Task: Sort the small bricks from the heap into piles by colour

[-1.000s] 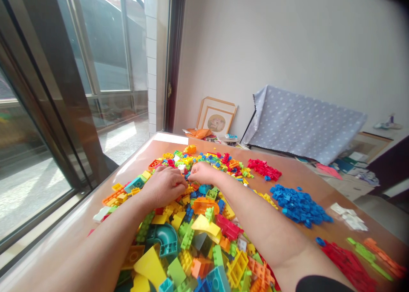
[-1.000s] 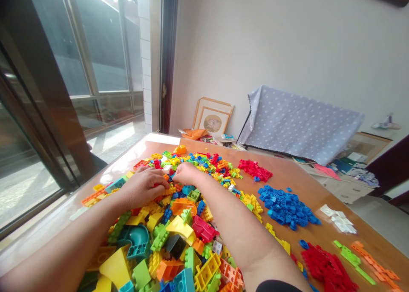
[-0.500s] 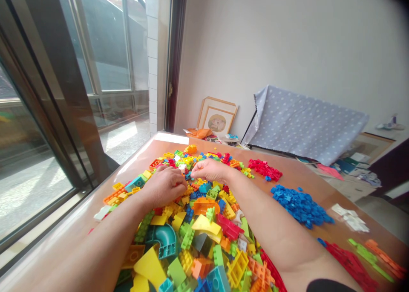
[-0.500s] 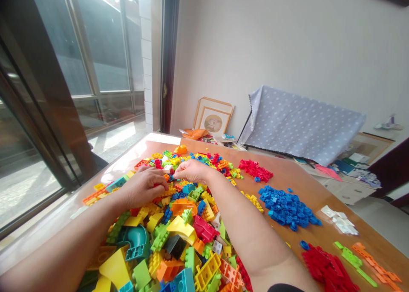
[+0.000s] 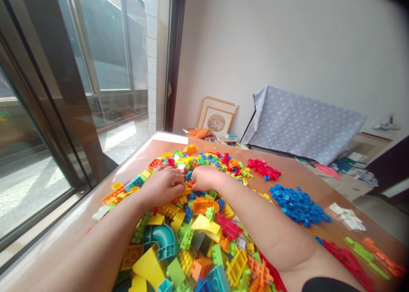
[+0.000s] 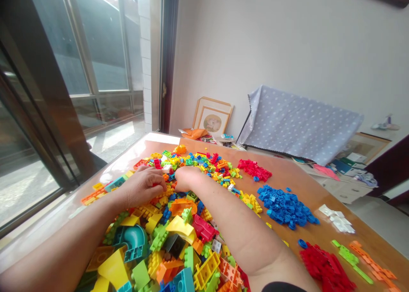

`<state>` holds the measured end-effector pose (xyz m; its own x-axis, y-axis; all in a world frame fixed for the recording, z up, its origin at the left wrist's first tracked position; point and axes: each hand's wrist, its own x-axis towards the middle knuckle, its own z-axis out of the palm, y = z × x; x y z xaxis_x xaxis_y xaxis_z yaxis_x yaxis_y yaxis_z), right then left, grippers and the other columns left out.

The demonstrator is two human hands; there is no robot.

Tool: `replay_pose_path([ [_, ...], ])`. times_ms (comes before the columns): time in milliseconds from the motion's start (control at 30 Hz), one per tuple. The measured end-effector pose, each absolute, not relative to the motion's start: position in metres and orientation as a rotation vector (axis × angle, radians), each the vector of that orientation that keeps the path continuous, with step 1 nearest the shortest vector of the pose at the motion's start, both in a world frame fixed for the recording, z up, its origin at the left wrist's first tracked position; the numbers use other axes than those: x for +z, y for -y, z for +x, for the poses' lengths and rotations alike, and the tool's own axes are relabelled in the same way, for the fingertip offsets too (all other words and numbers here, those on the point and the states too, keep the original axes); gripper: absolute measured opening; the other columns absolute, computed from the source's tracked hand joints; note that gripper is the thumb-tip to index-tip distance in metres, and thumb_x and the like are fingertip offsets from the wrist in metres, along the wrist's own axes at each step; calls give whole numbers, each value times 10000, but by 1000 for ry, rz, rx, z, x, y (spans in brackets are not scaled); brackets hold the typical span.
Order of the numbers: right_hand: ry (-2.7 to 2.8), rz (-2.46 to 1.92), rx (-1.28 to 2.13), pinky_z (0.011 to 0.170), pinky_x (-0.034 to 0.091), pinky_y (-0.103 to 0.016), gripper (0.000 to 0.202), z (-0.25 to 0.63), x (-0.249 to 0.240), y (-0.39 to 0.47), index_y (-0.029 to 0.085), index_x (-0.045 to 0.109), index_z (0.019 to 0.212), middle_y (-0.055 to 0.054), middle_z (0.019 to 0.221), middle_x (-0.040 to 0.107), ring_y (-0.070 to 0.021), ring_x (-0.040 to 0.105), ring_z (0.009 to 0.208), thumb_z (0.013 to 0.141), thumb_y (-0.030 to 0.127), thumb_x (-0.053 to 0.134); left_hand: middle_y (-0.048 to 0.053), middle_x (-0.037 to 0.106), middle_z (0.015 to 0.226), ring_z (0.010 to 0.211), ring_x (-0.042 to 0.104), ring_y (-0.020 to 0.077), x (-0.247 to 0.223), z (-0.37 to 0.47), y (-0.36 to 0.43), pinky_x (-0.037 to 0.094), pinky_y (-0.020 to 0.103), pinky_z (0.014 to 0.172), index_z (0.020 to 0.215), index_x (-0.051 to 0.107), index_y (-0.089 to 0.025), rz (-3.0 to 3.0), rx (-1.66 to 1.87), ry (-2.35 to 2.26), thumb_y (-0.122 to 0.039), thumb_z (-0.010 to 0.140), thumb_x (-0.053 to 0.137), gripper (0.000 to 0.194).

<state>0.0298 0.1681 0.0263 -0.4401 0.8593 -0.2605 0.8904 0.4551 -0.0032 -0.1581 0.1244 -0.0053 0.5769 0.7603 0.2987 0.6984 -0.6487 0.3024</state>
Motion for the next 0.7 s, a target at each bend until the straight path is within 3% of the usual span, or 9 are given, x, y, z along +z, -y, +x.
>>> replay_pose_path([
  [133,-2524,1590,-292,705,483,-342,160,28,23,-169,192,672,614,-130,837,746,-292,689,837,641,301,787,17,687,834,834,580,194,-4,-157,-124,367,359,882,726,726,-232,2661,587,-1250,-244,890,541,248],
  [233,-2575,1633,-475,607,440,-270,182,40,18,-177,188,649,615,-57,682,684,-197,631,687,678,316,761,17,685,828,829,577,193,-4,-157,-124,368,356,878,729,729,-233,2658,602,-1247,-249,890,538,251],
  [300,-2618,1668,-620,535,393,-230,199,52,15,-183,190,655,710,-8,641,631,-130,546,583,771,377,683,11,687,831,835,580,193,-4,-157,-124,366,358,888,734,732,-239,2655,600,-1245,-254,891,538,251],
  [367,-2676,1726,-1013,480,340,-214,244,66,14,-188,191,638,811,18,639,587,-96,439,509,841,426,581,11,690,834,847,586,196,-4,-158,-124,365,362,902,739,736,-244,2652,595,-1247,-263,897,534,257],
  [433,-2642,1707,-1712,450,292,-215,279,80,15,-190,191,615,852,23,648,566,-89,355,480,842,456,527,17,694,838,866,592,202,-4,-158,-124,372,359,906,745,740,-247,2646,604,-1244,-280,902,529,265],
  [500,-2447,1577,-2381,444,264,-214,318,91,18,-191,190,615,863,-5,691,606,-97,360,495,816,491,522,25,698,844,879,594,207,-5,-159,-125,384,351,900,754,744,-247,2639,617,-1233,-301,906,527,271],
  [533,-2363,1523,-2561,446,259,-210,348,94,19,-191,189,621,871,-25,727,639,-102,387,512,817,518,518,27,699,845,879,594,207,-6,-159,-125,388,350,899,757,745,-247,2639,620,-1229,-309,908,525,274],
  [600,-2277,1486,-2715,447,244,-199,408,96,19,-191,187,633,889,-55,789,687,-103,423,531,832,578,530,28,700,845,870,593,207,-6,-159,-126,387,356,901,758,743,-244,2645,612,-1231,-314,911,522,278],
  [700,-2314,1498,-2633,443,214,-188,422,90,14,-194,188,650,907,-34,767,693,-77,379,490,834,602,611,24,697,845,855,592,204,-6,-159,-126,377,368,905,755,740,-242,2658,596,-1238,-294,912,523,273],
])
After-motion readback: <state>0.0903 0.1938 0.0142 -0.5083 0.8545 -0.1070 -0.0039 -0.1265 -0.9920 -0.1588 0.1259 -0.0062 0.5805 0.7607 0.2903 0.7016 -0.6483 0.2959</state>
